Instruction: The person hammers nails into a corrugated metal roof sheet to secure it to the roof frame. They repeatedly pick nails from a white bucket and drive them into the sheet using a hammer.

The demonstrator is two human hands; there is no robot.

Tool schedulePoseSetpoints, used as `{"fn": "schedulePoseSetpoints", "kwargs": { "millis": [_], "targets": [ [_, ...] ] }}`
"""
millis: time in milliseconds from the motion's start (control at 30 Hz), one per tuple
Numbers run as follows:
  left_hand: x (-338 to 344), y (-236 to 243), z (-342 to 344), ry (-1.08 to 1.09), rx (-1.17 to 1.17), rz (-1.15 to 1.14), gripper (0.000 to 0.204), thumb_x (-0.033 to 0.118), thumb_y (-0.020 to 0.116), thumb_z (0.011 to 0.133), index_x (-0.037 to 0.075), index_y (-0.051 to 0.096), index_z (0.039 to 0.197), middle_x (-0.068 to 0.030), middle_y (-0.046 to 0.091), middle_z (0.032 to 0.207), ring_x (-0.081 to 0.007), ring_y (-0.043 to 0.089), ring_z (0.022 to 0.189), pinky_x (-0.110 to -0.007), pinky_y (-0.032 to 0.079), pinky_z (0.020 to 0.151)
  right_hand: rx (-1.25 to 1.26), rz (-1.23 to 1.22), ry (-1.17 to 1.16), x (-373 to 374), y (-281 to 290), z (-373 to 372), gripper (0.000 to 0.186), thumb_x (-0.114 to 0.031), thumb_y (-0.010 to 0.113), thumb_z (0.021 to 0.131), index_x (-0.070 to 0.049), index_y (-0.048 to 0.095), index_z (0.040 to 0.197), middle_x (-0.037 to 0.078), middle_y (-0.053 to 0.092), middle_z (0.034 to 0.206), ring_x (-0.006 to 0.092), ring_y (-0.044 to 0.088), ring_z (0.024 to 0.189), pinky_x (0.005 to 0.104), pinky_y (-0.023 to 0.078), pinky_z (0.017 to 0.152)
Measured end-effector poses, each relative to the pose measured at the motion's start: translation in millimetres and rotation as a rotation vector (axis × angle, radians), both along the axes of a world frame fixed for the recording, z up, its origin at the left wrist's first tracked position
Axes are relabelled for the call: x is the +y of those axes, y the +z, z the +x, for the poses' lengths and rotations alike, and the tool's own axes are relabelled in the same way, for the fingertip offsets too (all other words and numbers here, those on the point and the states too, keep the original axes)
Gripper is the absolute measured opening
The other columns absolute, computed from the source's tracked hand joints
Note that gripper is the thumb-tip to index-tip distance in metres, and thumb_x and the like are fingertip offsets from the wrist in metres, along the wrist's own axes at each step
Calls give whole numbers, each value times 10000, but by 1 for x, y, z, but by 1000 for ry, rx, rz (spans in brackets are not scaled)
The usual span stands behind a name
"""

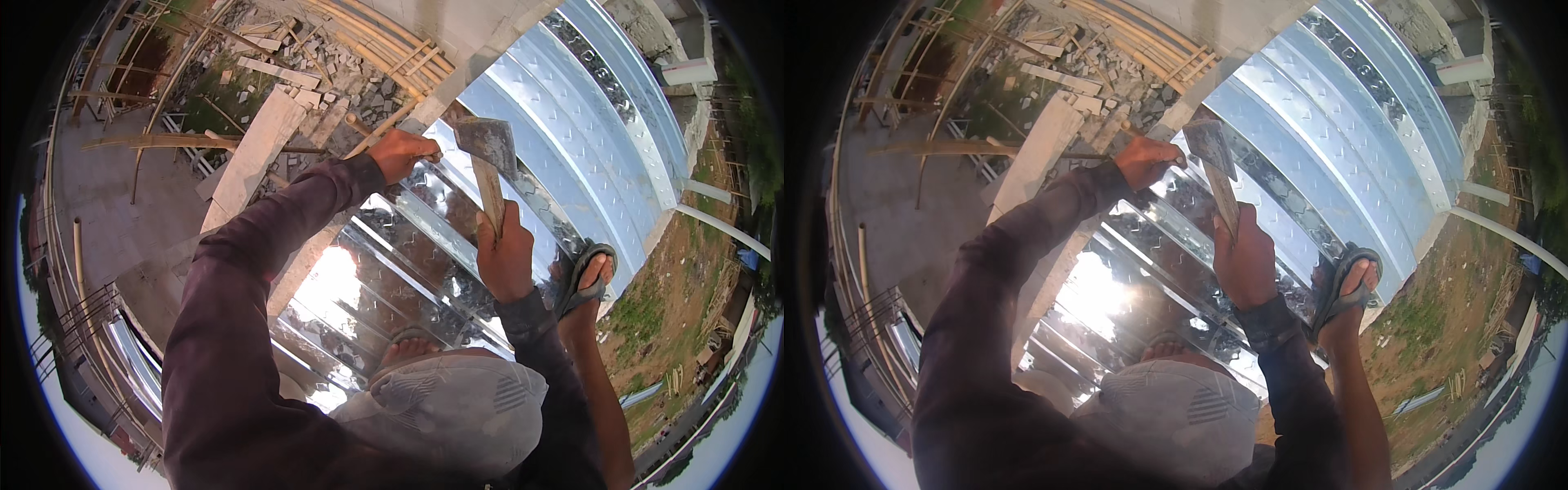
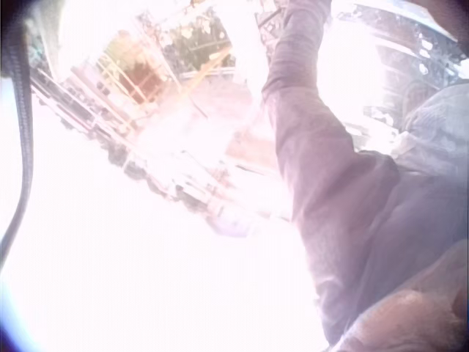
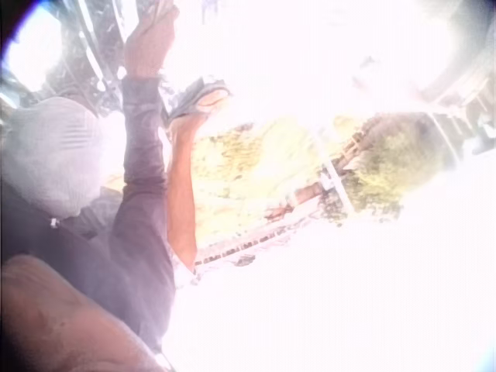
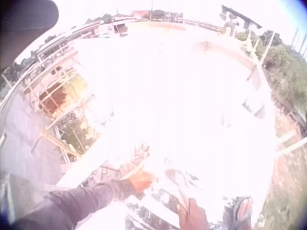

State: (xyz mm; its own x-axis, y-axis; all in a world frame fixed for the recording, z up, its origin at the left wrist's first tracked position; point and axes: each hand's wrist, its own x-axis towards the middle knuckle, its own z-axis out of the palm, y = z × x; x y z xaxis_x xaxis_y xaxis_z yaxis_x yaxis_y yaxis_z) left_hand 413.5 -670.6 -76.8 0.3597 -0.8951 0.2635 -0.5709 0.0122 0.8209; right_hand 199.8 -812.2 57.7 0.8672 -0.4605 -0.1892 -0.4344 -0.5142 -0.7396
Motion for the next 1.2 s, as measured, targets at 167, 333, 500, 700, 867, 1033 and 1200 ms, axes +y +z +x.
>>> {"fn": "schedulePoseSetpoints", "kwargs": {
  "millis": [167, 333, 500, 700, 867, 1033, 1200],
  "targets": [
    [6, 12, -3, -7, -12, 53, 239, -136, 576, 721, 2, 666, 894, -158, 696, 842, -331, 694, 769, -366, 556, 689, -378, 20, -60, 5, 4, -25, 260, -185, 635, 931, 26, 600, 1079, 184, 690, 896, 352, 681, 690, 392, 546, 637],
    [-6, -5, 5, 0, -96, 121, 258, -142, 562, 720, 2, 669, 906, -156, 706, 861, -311, 705, 784, -355, 562, 705, 5, -14, 108, -15, -50, -23, 223, -170, 595, 949, -2, 514, 1071, 234, 636, 720, 431, 652, 672, 481, 507, 578],
    [8, 11, -2, 21, 88, 100, 287, -147, 544, 725, 9, 678, 926, -151, 709, 869, -302, 713, 808, -346, 564, 733, -376, 75, -90, 0, 15, -11, 246, -154, 635, 940, 44, 514, 1021, 191, 613, 706, 362, 606, 566, 394, 467, 541],
    [6, -7, -6, 90, -2, 137, 269, -123, 584, 752, 25, 693, 949, -157, 701, 855, -326, 698, 815, -348, 555, 725, 114, -62, 188, -9, -29, -17, 231, -176, 589, 951, -1, 487, 1061, 230, 615, 711, 441, 626, 640, 450, 497, 567],
    [7, 6, -3, 89, 103, 117, 256, -113, 569, 788, 38, 696, 952, -160, 703, 864, -321, 694, 815, -362, 548, 710, -449, 36, -29, 10, 23, -12, 238, -176, 602, 949, 36, 519, 1019, 230, 597, 680, 427, 622, 615, 443, 468, 537],
    [3, -12, -1, 53, -21, 149, 282, -128, 563, 765, 45, 695, 944, -147, 698, 842, -296, 696, 798, -367, 542, 698, 139, -127, 237, -11, -42, -14, 266, -167, 605, 933, 17, 516, 1103, 260, 656, 762, 453, 655, 704, 488, 523, 608],
    [10, -3, -7, 113, 64, 149, 282, -119, 570, 783, 53, 697, 967, -147, 696, 837, -294, 693, 803, -372, 536, 719, -157, -4, 71, 3, -21, -19, 250, -190, 608, 956, 23, 511, 1042, 205, 597, 654, 349, 640, 588, 407, 454, 528]
  ]
}}
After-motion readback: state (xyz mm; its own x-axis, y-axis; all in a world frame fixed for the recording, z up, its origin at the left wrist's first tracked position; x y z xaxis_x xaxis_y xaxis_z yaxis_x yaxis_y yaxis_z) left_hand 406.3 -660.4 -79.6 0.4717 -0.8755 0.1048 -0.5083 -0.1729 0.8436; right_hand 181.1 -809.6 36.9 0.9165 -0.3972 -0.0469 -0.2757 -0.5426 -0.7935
